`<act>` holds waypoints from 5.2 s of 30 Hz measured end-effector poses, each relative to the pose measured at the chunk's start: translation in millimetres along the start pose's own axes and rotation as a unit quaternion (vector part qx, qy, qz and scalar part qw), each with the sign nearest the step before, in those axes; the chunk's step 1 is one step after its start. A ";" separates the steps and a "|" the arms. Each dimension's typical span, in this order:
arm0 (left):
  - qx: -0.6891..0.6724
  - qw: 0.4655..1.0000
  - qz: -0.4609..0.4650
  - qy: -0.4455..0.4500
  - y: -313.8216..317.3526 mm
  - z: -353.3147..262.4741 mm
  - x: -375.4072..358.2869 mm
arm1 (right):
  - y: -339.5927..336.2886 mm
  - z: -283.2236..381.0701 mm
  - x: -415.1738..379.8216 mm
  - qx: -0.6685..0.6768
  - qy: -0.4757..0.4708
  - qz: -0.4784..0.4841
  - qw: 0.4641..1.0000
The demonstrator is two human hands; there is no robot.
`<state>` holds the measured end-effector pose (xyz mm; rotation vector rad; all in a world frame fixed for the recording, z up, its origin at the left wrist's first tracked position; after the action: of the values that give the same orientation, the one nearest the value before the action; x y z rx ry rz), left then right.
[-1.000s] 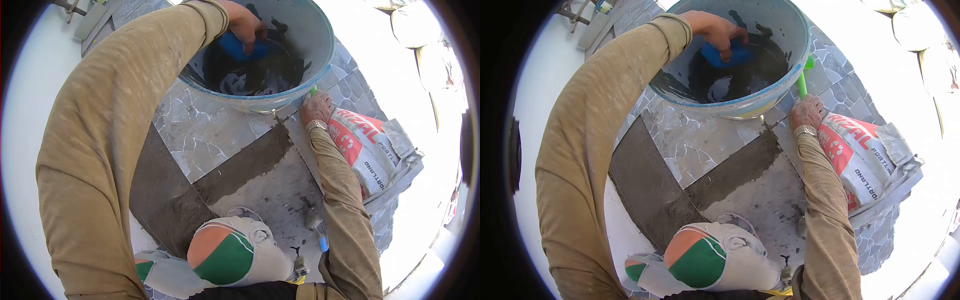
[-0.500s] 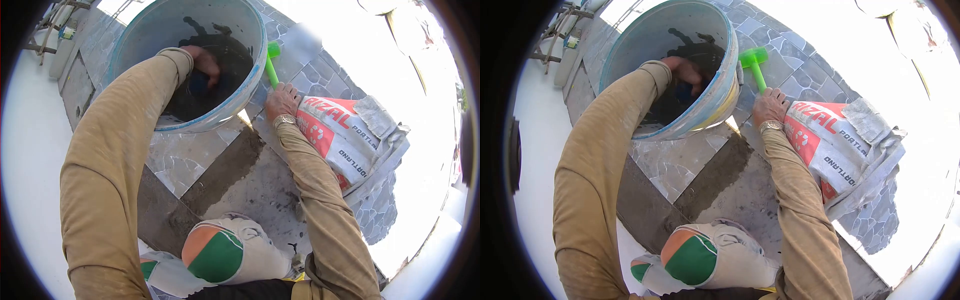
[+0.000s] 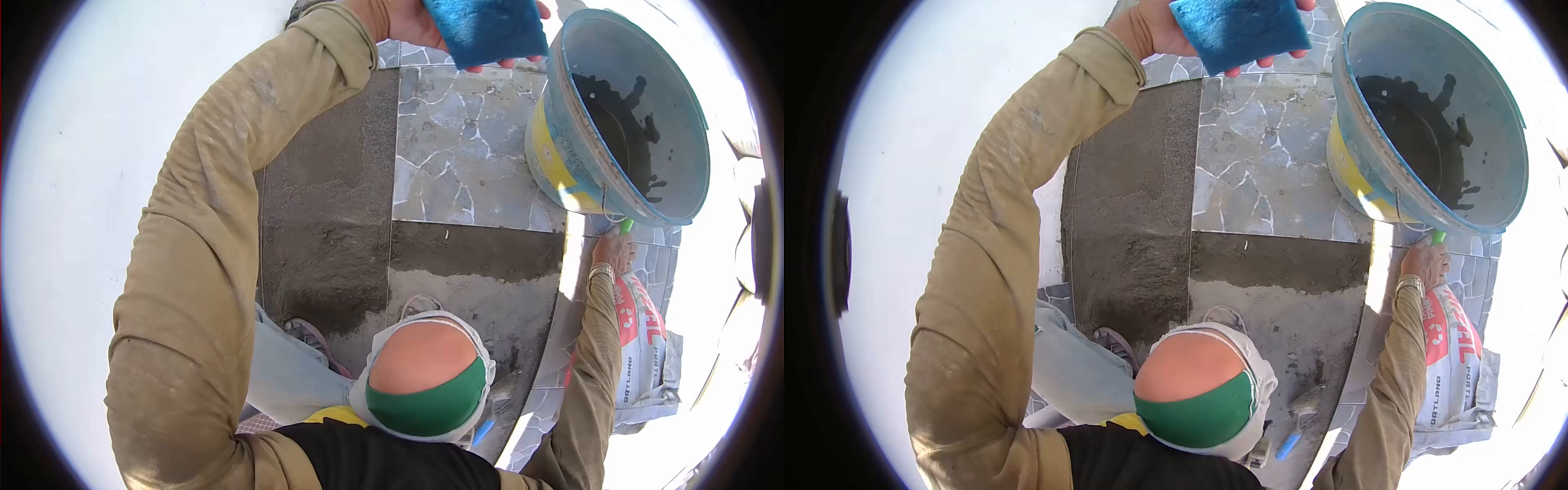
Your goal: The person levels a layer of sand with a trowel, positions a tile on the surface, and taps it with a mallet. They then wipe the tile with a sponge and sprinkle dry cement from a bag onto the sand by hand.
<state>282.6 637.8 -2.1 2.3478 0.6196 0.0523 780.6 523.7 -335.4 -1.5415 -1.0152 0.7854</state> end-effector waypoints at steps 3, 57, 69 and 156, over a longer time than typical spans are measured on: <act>0.010 0.976 -0.216 0.004 -20.0 57.2 -102.5 | 22.0 1.3 1.9 -0.051 -0.104 -0.027 0.993; 0.178 0.680 -0.706 0.081 -75.9 49.4 -258.1 | -31.3 20.9 -8.0 0.013 0.075 -0.012 0.997; 0.735 0.611 0.011 -0.295 9.2 33.2 291.2 | -49.6 16.6 -9.8 0.071 0.074 0.006 0.995; 0.719 0.624 -0.048 -0.303 31.3 26.1 268.1 | -51.0 18.7 -9.2 0.063 0.076 0.021 0.995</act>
<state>538.3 721.4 -36.7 3.3702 0.4241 -1.8717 750.0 526.0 -289.6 -1.4939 -0.8093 0.7360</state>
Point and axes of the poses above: each hand's wrist, its own x-axis towards the middle knuckle, its own y-axis out of the palm, z = x × y, the point moved 2 cm from there along x, towards the middle knuckle, and after that the axes turned 8 degrees about -x, right-handed, at the moved point
